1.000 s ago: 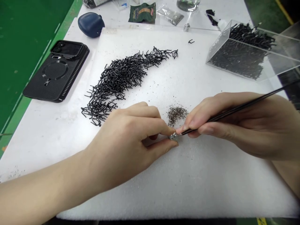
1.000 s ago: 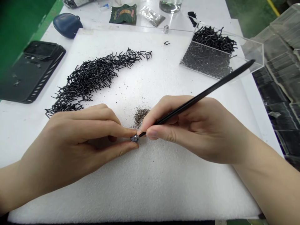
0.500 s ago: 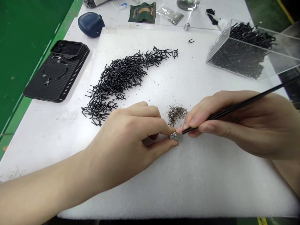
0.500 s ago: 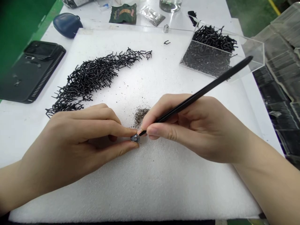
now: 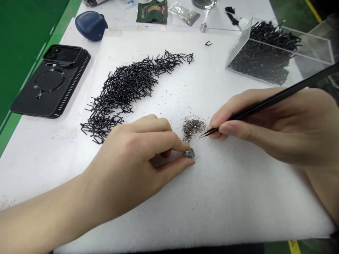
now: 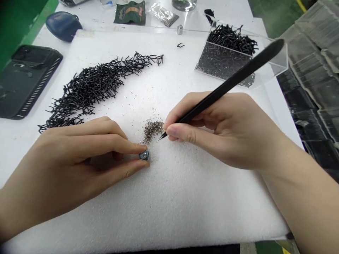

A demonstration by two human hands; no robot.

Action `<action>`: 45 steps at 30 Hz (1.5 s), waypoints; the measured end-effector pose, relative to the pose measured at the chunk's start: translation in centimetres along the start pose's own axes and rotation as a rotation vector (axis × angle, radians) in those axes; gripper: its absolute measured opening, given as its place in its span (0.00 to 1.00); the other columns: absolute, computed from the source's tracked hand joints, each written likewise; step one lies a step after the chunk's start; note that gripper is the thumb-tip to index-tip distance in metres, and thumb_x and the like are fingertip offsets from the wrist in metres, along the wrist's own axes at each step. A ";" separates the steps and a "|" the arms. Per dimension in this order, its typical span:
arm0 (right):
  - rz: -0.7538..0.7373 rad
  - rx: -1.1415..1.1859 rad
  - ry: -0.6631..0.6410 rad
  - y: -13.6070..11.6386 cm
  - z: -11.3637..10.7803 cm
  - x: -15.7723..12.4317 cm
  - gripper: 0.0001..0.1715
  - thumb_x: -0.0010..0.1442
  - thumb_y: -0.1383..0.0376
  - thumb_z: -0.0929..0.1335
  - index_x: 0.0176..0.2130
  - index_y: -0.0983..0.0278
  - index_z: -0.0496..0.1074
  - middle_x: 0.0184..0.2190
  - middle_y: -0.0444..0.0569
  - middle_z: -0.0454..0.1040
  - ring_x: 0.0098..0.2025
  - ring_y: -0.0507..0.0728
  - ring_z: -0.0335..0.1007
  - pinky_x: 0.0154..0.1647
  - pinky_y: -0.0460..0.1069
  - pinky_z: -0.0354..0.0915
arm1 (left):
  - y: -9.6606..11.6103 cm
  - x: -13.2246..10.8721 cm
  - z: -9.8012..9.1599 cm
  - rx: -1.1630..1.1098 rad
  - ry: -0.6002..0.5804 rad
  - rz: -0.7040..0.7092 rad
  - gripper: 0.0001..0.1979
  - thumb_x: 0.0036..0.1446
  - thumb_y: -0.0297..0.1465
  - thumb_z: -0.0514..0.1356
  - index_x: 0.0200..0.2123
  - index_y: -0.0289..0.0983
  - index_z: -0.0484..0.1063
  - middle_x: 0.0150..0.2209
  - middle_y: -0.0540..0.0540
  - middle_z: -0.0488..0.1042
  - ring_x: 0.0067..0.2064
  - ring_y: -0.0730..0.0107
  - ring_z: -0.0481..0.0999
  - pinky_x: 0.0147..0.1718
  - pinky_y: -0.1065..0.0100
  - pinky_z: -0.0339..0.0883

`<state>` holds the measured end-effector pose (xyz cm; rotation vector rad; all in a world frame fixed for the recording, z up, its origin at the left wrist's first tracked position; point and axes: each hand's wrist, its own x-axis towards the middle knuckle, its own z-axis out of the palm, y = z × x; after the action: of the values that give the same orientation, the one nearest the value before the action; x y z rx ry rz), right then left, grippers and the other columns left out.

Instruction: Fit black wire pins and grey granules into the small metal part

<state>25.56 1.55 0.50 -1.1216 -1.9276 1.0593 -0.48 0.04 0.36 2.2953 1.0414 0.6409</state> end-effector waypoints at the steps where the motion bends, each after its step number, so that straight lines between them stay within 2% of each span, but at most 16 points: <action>1: 0.002 0.000 -0.007 0.0 0.0 0.0 0.03 0.64 0.65 0.77 0.37 0.56 0.83 0.34 0.41 0.84 0.35 0.54 0.81 0.36 0.49 0.78 | 0.1 0.0 0.0 0.002 0.002 0.001 0.02 0.61 0.28 0.70 0.36 0.39 0.85 0.29 0.52 0.78 0.31 0.75 0.76 0.32 0.72 0.68; 8: -0.022 0.005 -0.060 0.1 0.0 0.2 0.04 0.64 0.67 0.77 0.38 0.56 0.83 0.36 0.41 0.85 0.39 0.54 0.83 0.36 0.48 0.79 | 0.2 0.1 -0.3 0.013 -0.001 -0.011 0.02 0.61 0.27 0.70 0.35 0.39 0.85 0.28 0.53 0.77 0.31 0.77 0.75 0.31 0.74 0.67; 14: -0.019 0.024 -0.074 0.1 -0.1 0.3 0.05 0.64 0.67 0.77 0.38 0.56 0.83 0.35 0.42 0.85 0.38 0.55 0.83 0.37 0.48 0.80 | -0.1 0.0 0.1 0.004 0.006 0.001 0.02 0.60 0.26 0.71 0.34 0.39 0.85 0.28 0.54 0.77 0.31 0.78 0.75 0.31 0.75 0.66; 23: -0.013 0.027 -0.068 0.4 0.0 0.2 0.07 0.63 0.67 0.77 0.39 0.54 0.84 0.36 0.42 0.85 0.38 0.56 0.83 0.37 0.49 0.80 | -0.2 0.1 -0.1 -0.006 0.007 0.008 0.01 0.60 0.27 0.71 0.35 0.39 0.84 0.28 0.53 0.76 0.31 0.77 0.75 0.31 0.74 0.65; 29: -0.006 0.019 -0.071 0.4 -0.1 0.3 0.04 0.63 0.66 0.78 0.38 0.54 0.85 0.35 0.43 0.86 0.37 0.56 0.83 0.36 0.50 0.80 | -0.1 0.2 0.1 -0.018 0.010 0.000 0.01 0.59 0.27 0.72 0.34 0.38 0.85 0.28 0.53 0.76 0.31 0.77 0.75 0.30 0.74 0.65; 33: -0.013 0.083 -0.023 0.4 0.0 -0.1 0.09 0.62 0.70 0.77 0.40 0.55 0.85 0.38 0.44 0.85 0.39 0.57 0.83 0.38 0.50 0.80 | 0.0 -0.1 0.1 -0.021 0.018 0.004 0.01 0.60 0.26 0.71 0.36 0.37 0.85 0.29 0.53 0.77 0.30 0.78 0.74 0.30 0.74 0.66; 37: -0.037 0.194 -0.102 0.1 0.3 -0.7 0.13 0.64 0.73 0.76 0.44 0.55 0.84 0.38 0.46 0.85 0.41 0.59 0.84 0.40 0.51 0.81 | 0.0 -0.1 0.0 -0.024 0.010 0.010 0.02 0.60 0.26 0.71 0.36 0.37 0.86 0.29 0.52 0.78 0.31 0.76 0.75 0.30 0.73 0.66; 45: -0.026 0.179 -0.157 0.1 0.9 -0.4 0.14 0.63 0.72 0.76 0.44 0.53 0.83 0.40 0.44 0.86 0.42 0.59 0.85 0.42 0.52 0.81 | -0.3 -0.1 0.1 -0.026 -0.001 0.002 0.02 0.61 0.27 0.71 0.35 0.38 0.86 0.28 0.52 0.78 0.33 0.73 0.77 0.31 0.71 0.67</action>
<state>25.03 0.96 -0.01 -0.9362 -1.9167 1.3106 -0.64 0.11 0.05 2.2743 1.0246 0.6503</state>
